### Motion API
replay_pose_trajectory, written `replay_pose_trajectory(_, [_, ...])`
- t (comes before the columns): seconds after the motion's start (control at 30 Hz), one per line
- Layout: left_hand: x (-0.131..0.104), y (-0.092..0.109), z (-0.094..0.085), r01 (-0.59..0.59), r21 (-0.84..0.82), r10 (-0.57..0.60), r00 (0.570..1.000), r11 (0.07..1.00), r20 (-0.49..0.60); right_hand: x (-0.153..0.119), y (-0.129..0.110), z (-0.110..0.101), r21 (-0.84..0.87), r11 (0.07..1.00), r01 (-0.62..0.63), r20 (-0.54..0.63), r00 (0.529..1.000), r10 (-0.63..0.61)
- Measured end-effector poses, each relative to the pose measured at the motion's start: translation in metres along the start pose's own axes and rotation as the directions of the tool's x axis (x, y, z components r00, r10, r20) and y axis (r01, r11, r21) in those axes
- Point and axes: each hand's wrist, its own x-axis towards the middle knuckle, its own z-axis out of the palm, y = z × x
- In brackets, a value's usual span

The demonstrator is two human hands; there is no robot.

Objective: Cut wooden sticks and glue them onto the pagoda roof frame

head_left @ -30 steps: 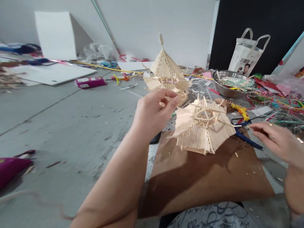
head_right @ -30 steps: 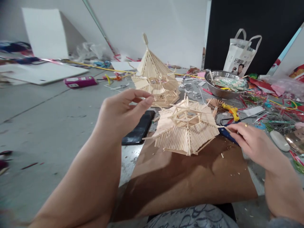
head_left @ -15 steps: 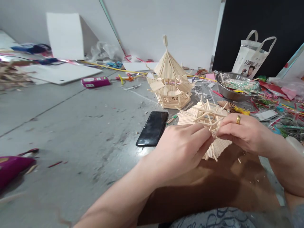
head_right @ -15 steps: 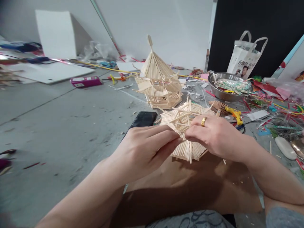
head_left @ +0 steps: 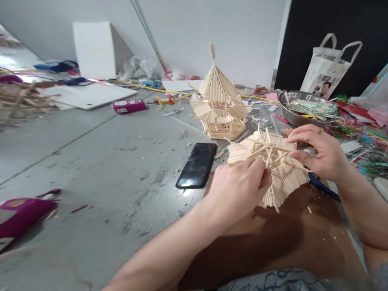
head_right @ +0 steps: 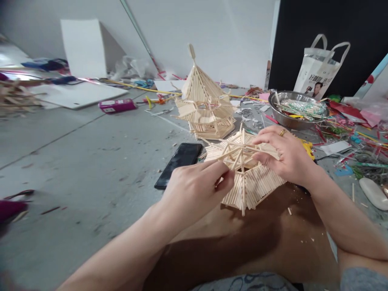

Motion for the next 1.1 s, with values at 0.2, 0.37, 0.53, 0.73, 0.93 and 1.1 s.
replay_pose_trajectory(0.2, [0.005, 0.005, 0.008, 0.1, 0.034, -0.102, 0.991, 0.994, 0.089, -0.003, 0.006, 0.01, -0.041, 0.999, -0.016, 0.061, 0.998, 0.018])
replay_pose_trajectory(0.37, [0.007, 0.004, 0.009, 0.092, -0.052, -0.086, 0.991, 0.994, 0.107, -0.002, 0.003, 0.016, -0.071, 0.996, 0.06, 0.087, 0.995, -0.054])
replay_pose_trajectory(0.53, [0.01, 0.003, 0.012, 0.115, -0.155, -0.096, 0.987, 0.981, 0.126, -0.002, 0.002, 0.02, -0.099, 0.989, 0.109, 0.089, 0.991, -0.1])
replay_pose_trajectory(0.73, [0.009, 0.007, 0.012, 0.118, -0.1, -0.107, 0.988, 0.988, 0.11, -0.005, 0.003, 0.023, -0.143, 0.974, 0.177, 0.097, 0.982, -0.164])
replay_pose_trajectory(0.93, [0.01, 0.006, 0.015, 0.135, -0.092, -0.127, 0.988, 0.987, 0.089, -0.006, 0.004, 0.023, -0.166, 0.966, 0.198, 0.071, 0.979, -0.189])
replay_pose_trajectory(1.1, [0.012, 0.005, 0.018, 0.15, -0.103, -0.14, 0.985, 0.983, 0.098, -0.006, 0.003, 0.024, -0.17, 0.962, 0.213, 0.096, 0.975, -0.199])
